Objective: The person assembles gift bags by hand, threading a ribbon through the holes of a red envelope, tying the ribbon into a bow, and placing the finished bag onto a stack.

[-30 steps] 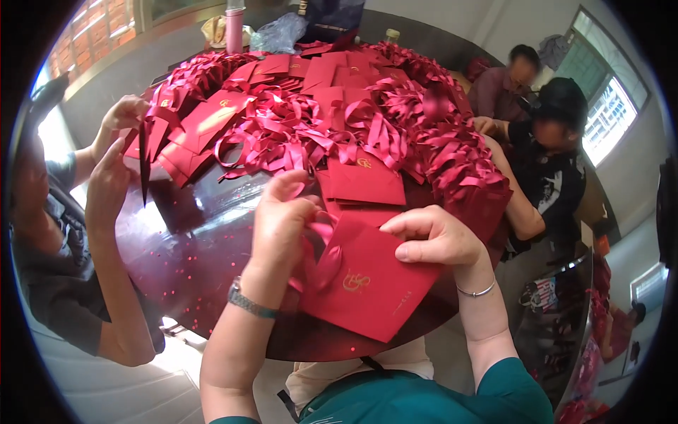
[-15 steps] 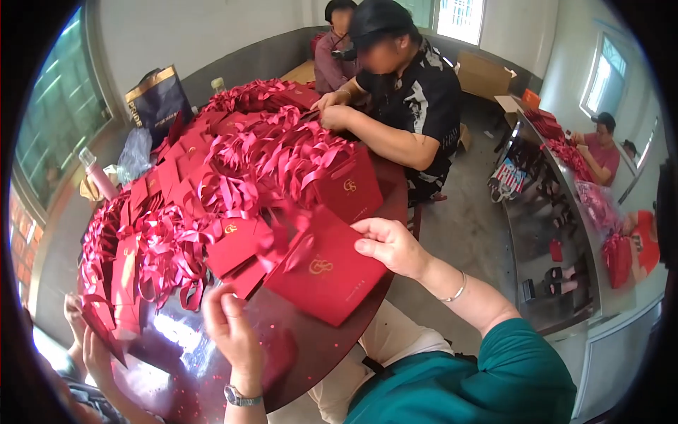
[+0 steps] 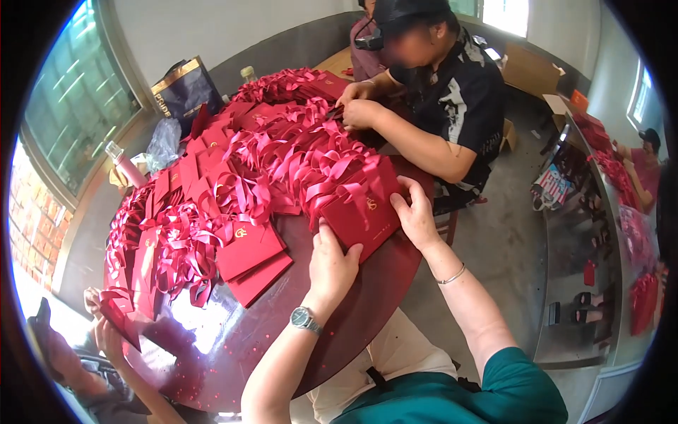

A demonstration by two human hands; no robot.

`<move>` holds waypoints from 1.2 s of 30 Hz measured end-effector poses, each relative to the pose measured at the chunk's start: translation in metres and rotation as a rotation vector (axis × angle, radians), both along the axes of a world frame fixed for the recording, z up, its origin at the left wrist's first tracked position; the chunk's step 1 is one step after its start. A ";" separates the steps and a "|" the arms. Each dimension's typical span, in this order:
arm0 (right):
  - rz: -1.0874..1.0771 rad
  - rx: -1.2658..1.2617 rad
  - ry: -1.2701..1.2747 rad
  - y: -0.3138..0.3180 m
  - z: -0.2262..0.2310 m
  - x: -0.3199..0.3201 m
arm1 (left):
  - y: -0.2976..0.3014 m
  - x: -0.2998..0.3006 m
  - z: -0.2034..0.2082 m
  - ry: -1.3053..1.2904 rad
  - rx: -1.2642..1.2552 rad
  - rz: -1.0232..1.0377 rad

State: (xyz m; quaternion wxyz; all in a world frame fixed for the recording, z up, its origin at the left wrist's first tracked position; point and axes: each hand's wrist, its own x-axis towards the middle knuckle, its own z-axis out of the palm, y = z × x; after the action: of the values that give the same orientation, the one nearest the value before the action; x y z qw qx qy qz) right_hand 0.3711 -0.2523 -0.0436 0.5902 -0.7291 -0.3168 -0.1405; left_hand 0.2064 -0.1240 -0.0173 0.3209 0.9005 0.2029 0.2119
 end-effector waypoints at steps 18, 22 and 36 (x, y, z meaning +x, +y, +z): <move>0.286 -0.100 0.021 0.111 -0.005 0.064 | 0.061 0.067 -0.007 -0.098 -0.042 0.355; 0.511 -0.030 0.173 0.088 0.004 0.064 | 0.049 0.061 -0.010 -0.119 -0.107 0.324; 0.452 0.155 0.359 0.040 0.007 0.021 | 0.017 0.002 0.004 -0.179 -0.229 0.212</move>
State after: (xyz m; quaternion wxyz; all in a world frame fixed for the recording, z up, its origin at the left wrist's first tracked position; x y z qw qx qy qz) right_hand 0.3919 -0.2126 -0.0366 0.7070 -0.6061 -0.3500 0.1021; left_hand 0.2085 -0.1072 -0.0133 0.4140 0.8091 0.2902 0.2995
